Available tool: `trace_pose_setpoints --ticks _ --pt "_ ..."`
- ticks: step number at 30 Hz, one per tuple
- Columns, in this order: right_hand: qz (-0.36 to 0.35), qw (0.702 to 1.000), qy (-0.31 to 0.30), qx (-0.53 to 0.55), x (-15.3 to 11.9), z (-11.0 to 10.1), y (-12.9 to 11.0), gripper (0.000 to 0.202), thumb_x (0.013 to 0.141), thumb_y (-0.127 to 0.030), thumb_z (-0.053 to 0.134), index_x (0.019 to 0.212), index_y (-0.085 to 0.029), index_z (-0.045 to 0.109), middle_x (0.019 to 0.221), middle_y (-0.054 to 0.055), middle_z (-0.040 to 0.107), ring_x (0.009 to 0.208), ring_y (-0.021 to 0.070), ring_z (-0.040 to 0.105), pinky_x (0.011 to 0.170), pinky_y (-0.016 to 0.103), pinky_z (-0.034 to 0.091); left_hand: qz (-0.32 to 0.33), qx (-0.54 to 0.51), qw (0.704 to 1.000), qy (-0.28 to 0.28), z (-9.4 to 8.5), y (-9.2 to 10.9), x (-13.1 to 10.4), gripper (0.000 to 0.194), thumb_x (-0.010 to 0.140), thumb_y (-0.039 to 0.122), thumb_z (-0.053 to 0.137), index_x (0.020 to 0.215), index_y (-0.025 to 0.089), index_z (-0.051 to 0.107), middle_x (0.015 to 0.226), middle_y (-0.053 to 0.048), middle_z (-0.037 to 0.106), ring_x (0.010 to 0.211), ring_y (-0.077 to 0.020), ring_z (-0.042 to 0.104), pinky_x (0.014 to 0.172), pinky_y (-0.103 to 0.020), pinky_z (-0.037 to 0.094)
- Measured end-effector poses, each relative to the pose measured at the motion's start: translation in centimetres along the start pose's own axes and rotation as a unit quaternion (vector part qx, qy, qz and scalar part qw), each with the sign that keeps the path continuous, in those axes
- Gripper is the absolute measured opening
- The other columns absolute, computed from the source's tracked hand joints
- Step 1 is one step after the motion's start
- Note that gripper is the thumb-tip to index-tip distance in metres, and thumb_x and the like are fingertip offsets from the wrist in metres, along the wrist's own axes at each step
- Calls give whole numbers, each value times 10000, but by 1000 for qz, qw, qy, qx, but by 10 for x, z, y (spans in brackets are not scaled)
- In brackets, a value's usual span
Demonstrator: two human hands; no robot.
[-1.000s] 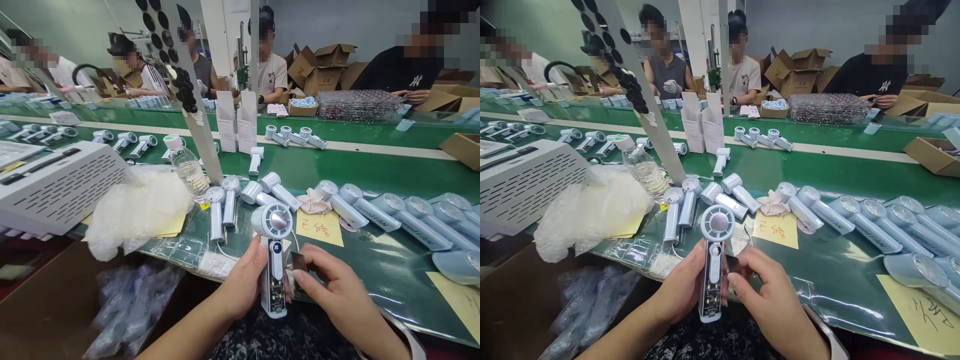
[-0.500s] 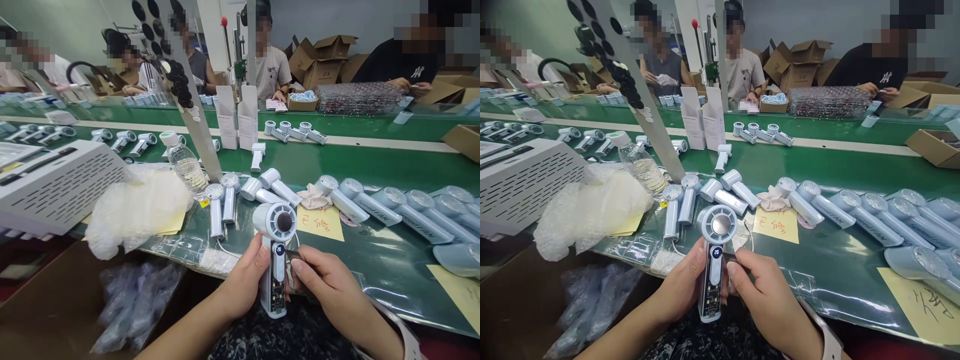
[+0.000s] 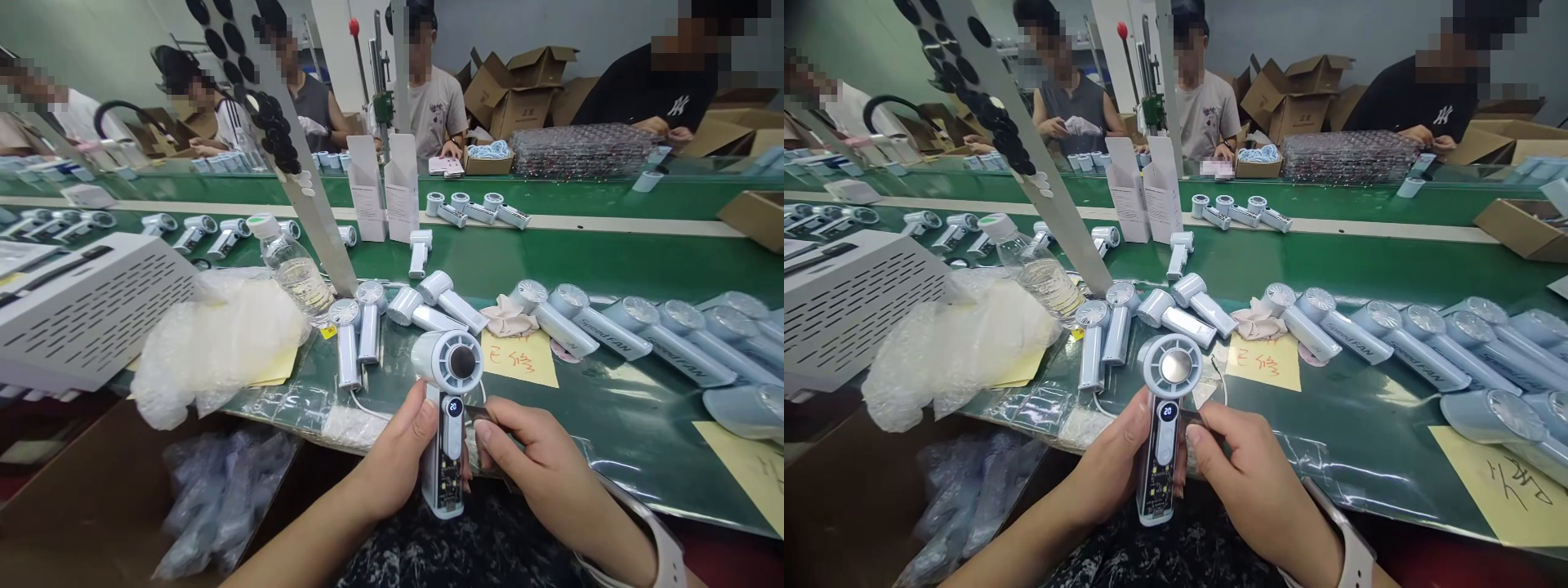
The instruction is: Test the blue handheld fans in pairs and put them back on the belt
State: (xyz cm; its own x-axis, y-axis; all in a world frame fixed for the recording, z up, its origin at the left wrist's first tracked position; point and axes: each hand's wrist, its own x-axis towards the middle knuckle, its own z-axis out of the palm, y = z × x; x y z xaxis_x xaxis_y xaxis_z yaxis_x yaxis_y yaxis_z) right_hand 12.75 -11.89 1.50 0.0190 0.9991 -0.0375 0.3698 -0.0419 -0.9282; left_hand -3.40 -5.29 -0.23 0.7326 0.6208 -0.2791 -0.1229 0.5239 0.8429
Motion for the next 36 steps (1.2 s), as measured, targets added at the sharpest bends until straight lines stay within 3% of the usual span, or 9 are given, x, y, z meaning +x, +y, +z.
trace_pose_setpoints --ticks 20,25,32,36 --pt "-5 999 23 -39 -1 -2 -4 350 954 -344 411 630 -216 393 586 -30 469 560 132 428 545 265 317 -26 -36 998 -40 2 0 6 508 851 691 534 1045 222 541 609 15 685 461 -124 595 474 -226 502" --pt "2 998 17 -53 -1 -3 -2 342 954 -341 396 637 -215 409 589 -25 479 561 138 437 545 276 301 -18 -18 999 -42 0 -2 6 530 878 686 488 1156 236 518 627 13 675 470 -128 586 481 -235 496" --pt "14 995 -53 -85 0 -14 -10 313 950 -260 429 643 -217 386 606 -22 506 569 134 445 552 267 308 2 98 995 3 -7 1 1 557 880 659 516 1194 200 480 676 3 656 541 -132 593 514 -227 495" --pt "0 992 -122 4 1 -18 -13 286 949 -258 451 671 -207 499 604 -21 565 569 128 506 572 245 363 -21 78 996 -45 -9 0 0 561 894 671 470 1173 184 481 597 8 635 440 -119 547 424 -196 451"
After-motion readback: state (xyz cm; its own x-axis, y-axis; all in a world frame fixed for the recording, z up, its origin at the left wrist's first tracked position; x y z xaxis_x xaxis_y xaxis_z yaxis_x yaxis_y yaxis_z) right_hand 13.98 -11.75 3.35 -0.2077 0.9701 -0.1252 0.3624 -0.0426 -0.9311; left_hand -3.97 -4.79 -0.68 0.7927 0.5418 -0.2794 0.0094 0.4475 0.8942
